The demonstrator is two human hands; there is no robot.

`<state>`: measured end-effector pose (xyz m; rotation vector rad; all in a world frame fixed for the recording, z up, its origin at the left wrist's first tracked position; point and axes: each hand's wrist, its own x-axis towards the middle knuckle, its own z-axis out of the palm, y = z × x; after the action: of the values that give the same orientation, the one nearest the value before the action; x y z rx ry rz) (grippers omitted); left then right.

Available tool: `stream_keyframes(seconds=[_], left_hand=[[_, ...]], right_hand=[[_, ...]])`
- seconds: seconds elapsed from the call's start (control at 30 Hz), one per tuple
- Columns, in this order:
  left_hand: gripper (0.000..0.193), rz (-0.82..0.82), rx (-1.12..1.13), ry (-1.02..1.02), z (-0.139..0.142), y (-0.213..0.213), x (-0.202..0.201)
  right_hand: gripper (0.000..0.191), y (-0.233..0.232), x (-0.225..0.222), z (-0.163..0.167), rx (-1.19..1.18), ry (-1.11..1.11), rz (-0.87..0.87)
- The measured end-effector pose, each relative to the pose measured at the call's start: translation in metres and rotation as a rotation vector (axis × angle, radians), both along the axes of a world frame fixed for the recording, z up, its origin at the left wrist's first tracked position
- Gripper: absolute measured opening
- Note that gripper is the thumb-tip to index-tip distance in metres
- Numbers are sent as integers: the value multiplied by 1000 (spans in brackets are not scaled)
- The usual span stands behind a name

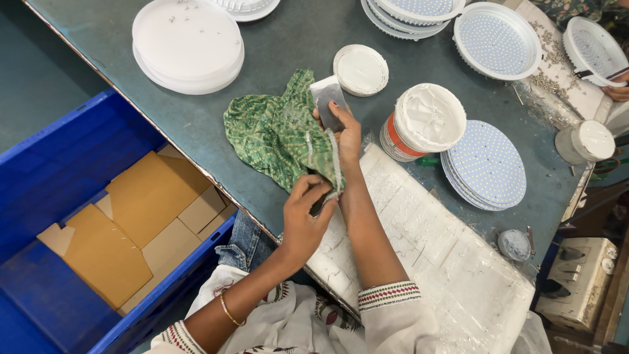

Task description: The person holds round LED light panels and uses a flat metal scraper to spread white paste from a bucket onto the panel rims and backs, working one panel at a time. They set finished panels aside, pick up new ones, and briefly wipe the scraper on a cloth between panels.

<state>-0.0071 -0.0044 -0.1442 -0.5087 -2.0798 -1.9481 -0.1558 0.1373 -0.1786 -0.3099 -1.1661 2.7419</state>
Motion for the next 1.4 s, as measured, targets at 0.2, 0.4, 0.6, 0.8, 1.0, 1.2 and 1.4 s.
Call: stream_keyframes(seconds=[0.2,0.4,0.6,0.8,1.0,1.2,1.4], left_hand=[[26,-49,-169,34,8,7,20],[30,-63,-204,15,11,7,27],[31,-35,-224,61,4,7,14],[38,-119,-254,82,4,2,28],[23,-39,-215,49,8,10,18],[28,-79,-258,88,12,10,26],[34,-230,-232,2,19,4,47]], right_hand=[[31,6,-1,-3,63,-39,33],[47,21,-14,-23,87,25,90],[42,18,-11,-28,69,9,-49],[41,7,-6,-18,-134,34,-79],[42,11,2,-9,21,-53,-36],[35,4,6,-2,-159,27,-155],[31,10,12,4,-223,50,-176]])
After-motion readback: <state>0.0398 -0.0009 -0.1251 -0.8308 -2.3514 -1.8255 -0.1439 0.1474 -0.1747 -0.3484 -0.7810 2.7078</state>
